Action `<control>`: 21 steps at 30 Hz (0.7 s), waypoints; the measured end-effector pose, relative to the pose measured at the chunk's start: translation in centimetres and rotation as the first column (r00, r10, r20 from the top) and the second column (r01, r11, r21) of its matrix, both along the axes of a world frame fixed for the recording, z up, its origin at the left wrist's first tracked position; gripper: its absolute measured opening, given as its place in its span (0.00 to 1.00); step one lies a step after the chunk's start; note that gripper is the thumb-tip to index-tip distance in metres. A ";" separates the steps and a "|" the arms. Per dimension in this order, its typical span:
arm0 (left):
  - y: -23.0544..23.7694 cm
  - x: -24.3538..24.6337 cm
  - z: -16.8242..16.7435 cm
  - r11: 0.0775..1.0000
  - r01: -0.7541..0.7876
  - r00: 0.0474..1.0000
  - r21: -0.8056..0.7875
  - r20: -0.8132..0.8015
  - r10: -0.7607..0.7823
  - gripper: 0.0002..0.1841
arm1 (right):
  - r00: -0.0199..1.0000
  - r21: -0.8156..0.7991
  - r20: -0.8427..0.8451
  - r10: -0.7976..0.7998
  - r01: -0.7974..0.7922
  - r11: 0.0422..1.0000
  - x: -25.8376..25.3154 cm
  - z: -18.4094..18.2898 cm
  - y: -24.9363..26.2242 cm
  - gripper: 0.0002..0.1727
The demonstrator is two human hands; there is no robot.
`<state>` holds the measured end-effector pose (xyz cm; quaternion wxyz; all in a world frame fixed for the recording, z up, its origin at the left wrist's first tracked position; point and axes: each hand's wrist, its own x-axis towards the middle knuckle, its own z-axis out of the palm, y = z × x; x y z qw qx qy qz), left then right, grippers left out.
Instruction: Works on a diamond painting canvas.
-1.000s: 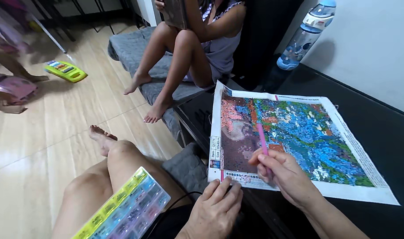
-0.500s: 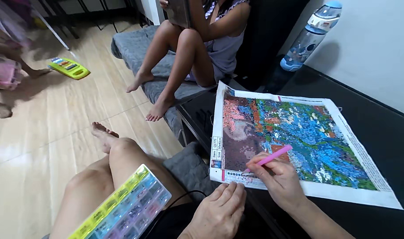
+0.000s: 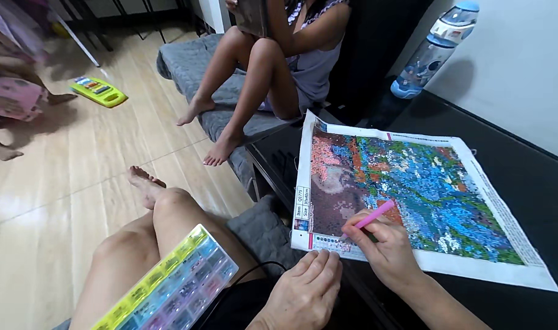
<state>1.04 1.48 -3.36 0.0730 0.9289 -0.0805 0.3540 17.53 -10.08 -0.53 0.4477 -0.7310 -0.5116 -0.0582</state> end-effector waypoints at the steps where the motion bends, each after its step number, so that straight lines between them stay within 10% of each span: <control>1: 0.0 0.0 0.0 1.000 -0.003 1.000 0.002 0.000 0.003 0.15 | 1.000 0.002 -0.006 0.002 -0.002 1.000 0.0 0.0 0.0 0.21; 21: -0.1 0.0 -0.1 1.000 -0.010 1.000 0.002 0.004 0.010 0.15 | 0.999 0.030 -0.028 0.021 -0.020 0.999 -0.2 0.0 0.2 0.20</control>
